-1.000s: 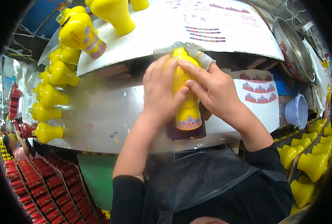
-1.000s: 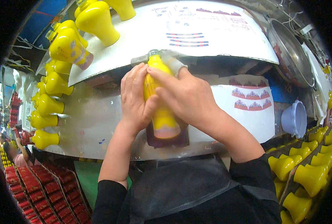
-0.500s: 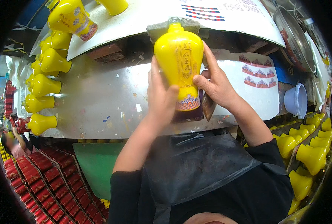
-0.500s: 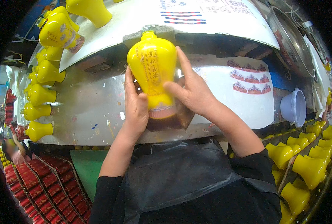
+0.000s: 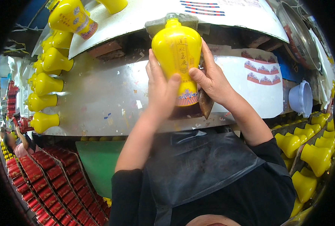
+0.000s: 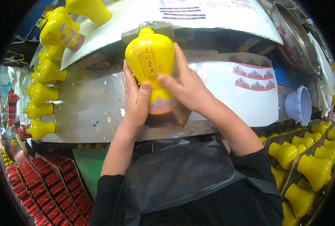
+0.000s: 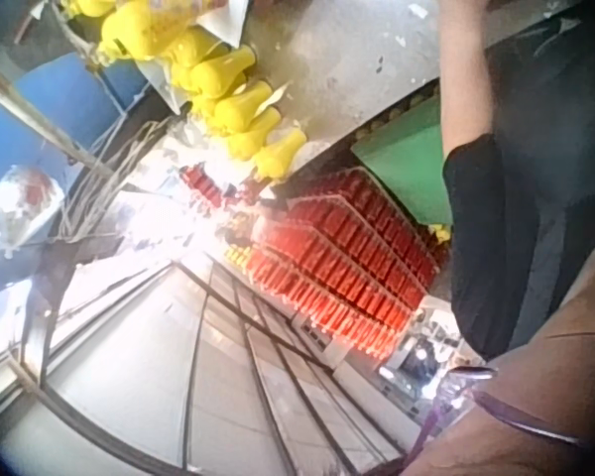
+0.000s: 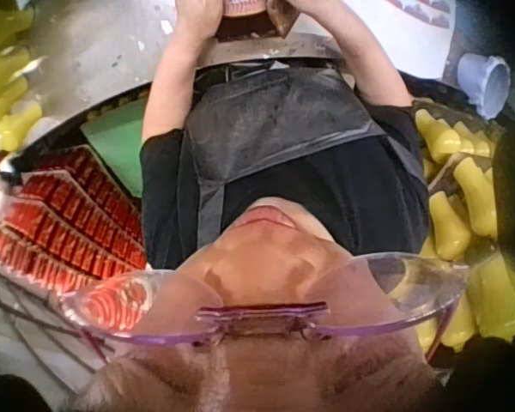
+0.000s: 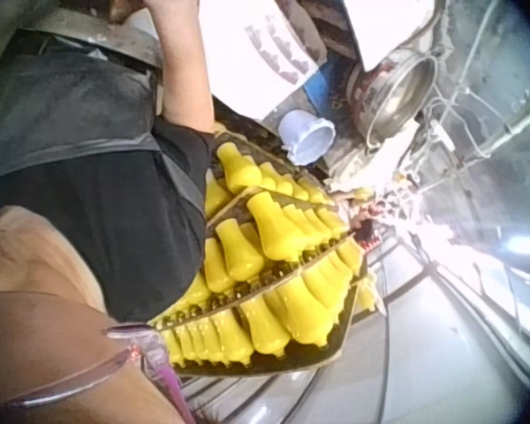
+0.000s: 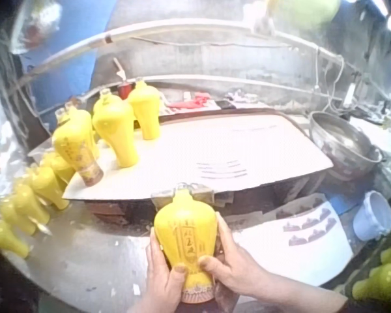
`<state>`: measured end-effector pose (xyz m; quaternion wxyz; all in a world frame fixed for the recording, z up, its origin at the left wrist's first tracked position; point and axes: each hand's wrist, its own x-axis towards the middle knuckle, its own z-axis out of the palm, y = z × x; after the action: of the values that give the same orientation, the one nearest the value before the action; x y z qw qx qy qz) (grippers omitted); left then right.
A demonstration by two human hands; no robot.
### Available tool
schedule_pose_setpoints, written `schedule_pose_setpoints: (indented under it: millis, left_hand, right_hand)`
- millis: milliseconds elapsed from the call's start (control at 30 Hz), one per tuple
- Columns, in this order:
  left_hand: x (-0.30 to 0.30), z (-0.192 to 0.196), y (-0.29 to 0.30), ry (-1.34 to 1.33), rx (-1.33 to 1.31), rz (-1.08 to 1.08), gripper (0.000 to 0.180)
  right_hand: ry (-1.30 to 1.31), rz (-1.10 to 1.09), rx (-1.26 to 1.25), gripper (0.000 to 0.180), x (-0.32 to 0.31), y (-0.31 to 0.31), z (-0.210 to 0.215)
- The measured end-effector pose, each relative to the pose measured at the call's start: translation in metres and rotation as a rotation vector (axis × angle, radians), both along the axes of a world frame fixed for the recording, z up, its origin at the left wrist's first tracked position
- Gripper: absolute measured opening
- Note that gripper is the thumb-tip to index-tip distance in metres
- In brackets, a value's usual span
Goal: The person applies decorative stickers to yellow ceramic bottles, smoothing each label by hand and rotating the bottle to align the design. The person then places a small seal around the bottle neck and sets the finished bottle aside.
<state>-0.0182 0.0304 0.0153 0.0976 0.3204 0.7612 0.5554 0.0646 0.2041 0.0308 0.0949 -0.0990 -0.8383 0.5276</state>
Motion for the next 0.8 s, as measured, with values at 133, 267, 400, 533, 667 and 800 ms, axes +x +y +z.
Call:
schedule_pose_setpoints:
  millis: [133, 267, 400, 533, 667, 800]
  left_hand:
    - [-0.001, -0.003, -0.005, -0.005, 0.009, -0.045, 0.091]
    - [-0.003, -0.008, -0.008, 0.028, 0.021, -0.075, 0.091]
    - [-0.007, -0.011, -0.009, 0.088, 0.014, -0.090, 0.092]
    - [-0.006, -0.010, -0.008, -0.205, 0.208, -0.101, 0.084]
    - [0.000, -0.010, -0.004, -0.304, 0.383, -0.050, 0.074]
    - [0.001, -0.010, -0.006, -0.322, 0.386, -0.042, 0.069]
  right_hand:
    - [-0.042, 0.030, -0.079, 0.094, 0.005, 0.003, -0.002]
    - [-0.036, 0.040, -0.103, 0.095, 0.006, 0.002, 0.001]
    - [-0.058, 0.049, -0.121, 0.094, 0.006, 0.001, 0.004]
    - [-0.057, 0.044, -0.124, 0.090, 0.008, 0.003, 0.007]
    - [-0.064, 0.043, -0.156, 0.085, 0.009, 0.005, 0.008]
    - [-0.101, 0.039, -0.126, 0.083, 0.011, 0.008, 0.008]
